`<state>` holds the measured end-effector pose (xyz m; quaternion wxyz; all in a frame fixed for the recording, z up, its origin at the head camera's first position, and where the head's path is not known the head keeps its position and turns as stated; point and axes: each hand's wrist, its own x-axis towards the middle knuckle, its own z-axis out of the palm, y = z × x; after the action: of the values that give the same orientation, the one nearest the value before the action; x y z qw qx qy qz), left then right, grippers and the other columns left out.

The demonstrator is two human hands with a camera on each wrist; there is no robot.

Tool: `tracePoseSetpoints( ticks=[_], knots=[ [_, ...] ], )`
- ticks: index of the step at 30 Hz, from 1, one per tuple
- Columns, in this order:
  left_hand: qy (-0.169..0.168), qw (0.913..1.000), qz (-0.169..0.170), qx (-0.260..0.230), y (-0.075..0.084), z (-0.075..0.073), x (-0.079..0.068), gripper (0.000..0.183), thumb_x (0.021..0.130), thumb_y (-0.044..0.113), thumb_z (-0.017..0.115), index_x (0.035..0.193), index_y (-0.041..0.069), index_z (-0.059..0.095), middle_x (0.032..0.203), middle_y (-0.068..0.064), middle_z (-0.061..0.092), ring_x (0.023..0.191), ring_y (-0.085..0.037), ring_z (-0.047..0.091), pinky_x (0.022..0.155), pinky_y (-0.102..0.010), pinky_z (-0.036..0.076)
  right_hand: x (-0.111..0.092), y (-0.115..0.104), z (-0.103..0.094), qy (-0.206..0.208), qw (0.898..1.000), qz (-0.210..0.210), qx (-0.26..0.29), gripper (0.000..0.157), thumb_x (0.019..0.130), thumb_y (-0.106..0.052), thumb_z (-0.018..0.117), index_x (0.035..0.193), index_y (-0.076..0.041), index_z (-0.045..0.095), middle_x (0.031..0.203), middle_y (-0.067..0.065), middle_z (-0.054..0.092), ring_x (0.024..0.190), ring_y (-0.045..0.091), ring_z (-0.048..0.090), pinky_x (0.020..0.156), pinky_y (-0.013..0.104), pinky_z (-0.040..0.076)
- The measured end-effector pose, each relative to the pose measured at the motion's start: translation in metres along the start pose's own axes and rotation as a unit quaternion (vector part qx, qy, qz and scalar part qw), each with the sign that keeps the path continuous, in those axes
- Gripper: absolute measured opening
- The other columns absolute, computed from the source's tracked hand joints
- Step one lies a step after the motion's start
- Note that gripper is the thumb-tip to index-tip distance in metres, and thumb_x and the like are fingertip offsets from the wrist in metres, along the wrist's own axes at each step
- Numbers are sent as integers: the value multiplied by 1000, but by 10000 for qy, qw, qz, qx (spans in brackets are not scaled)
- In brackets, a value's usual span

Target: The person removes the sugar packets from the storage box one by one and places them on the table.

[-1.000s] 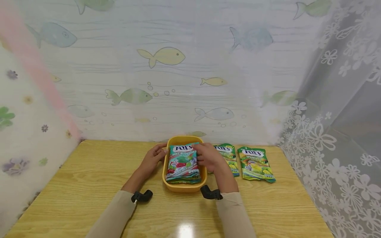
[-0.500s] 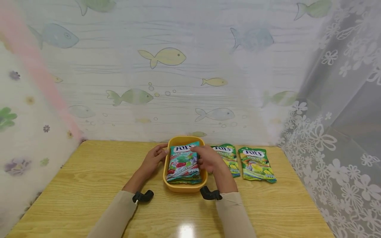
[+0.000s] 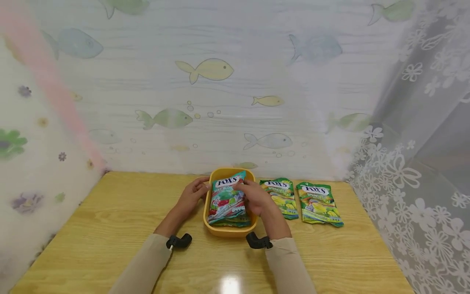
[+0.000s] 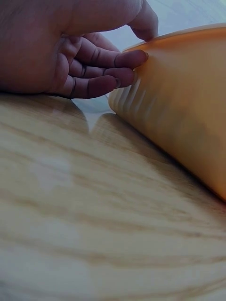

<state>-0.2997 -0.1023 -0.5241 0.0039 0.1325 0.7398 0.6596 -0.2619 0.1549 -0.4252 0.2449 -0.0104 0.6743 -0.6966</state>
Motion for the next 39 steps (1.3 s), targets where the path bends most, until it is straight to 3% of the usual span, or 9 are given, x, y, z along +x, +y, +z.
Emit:
tracePoseSetpoints(
  ticks=[4, 7, 11, 15, 22, 27, 32, 39],
  knots=[
    [2, 10000, -34, 9, 3, 1, 1, 46, 111, 25, 61, 152, 5, 56, 100, -14, 72, 91, -20, 61, 87, -31, 48, 3, 3, 2, 188, 9998, -11, 94, 73, 110, -19, 53, 168, -2, 12, 154, 27, 47, 124, 33, 62, 103, 47, 55],
    [-33, 9999, -87, -37, 12, 0, -1, 46, 111, 20, 59, 153, 0, 53, 103, -23, 71, 93, -29, 61, 88, -35, 48, 6, 6, 4, 253, 9994, -22, 223, 79, 109, -16, 56, 170, -6, 7, 154, 27, 47, 124, 33, 62, 101, 45, 56],
    [-94, 9999, -95, -84, 30, 0, -8, 45, 111, 15, 59, 152, -3, 52, 101, -25, 70, 95, -39, 59, 88, -40, 48, 9, 11, 8, 175, 9992, -137, 344, 75, 107, -12, 56, 169, -8, 13, 149, 27, 50, 119, 31, 63, 94, 41, 58],
    [-80, 9999, -84, -92, 39, 1, -12, 45, 110, 14, 59, 151, -3, 53, 98, -19, 71, 94, -38, 59, 88, -41, 48, 11, 15, 12, 293, 9986, -189, 410, 73, 106, -11, 57, 168, -10, 19, 143, 26, 54, 110, 29, 65, 87, 39, 59],
    [-1, 10000, -49, 76, 5, 1, 0, 44, 111, 25, 61, 150, 6, 57, 98, -12, 72, 92, -25, 61, 89, -37, 48, 12, 19, 14, 660, 9972, 27, 361, 75, 105, -13, 61, 169, -14, 21, 141, 26, 57, 104, 30, 70, 84, 42, 62],
    [11, 9999, -122, 57, 4, 1, 0, 44, 111, 18, 58, 152, 2, 54, 98, -14, 72, 91, -24, 60, 89, -37, 48, 9, 19, 14, 729, 9969, 8, 307, 75, 105, -12, 62, 168, -12, 22, 140, 27, 57, 105, 32, 69, 83, 43, 62],
    [77, 9999, 2, 98, 1, 1, 0, 42, 110, 23, 61, 149, 7, 58, 96, -8, 72, 90, -21, 61, 88, -35, 48, 2, 17, 11, 703, 9970, -142, 294, 75, 106, -11, 60, 169, -10, 20, 139, 28, 57, 100, 29, 70, 81, 40, 62],
    [53, 9999, 82, 88, 0, 0, 0, 43, 109, 30, 64, 148, 11, 61, 96, -10, 72, 89, -21, 62, 87, -34, 50, -8, 14, 6, 842, 9958, -139, 326, 75, 108, -15, 59, 170, -14, 18, 145, 28, 55, 111, 33, 70, 89, 47, 61]
  ],
)
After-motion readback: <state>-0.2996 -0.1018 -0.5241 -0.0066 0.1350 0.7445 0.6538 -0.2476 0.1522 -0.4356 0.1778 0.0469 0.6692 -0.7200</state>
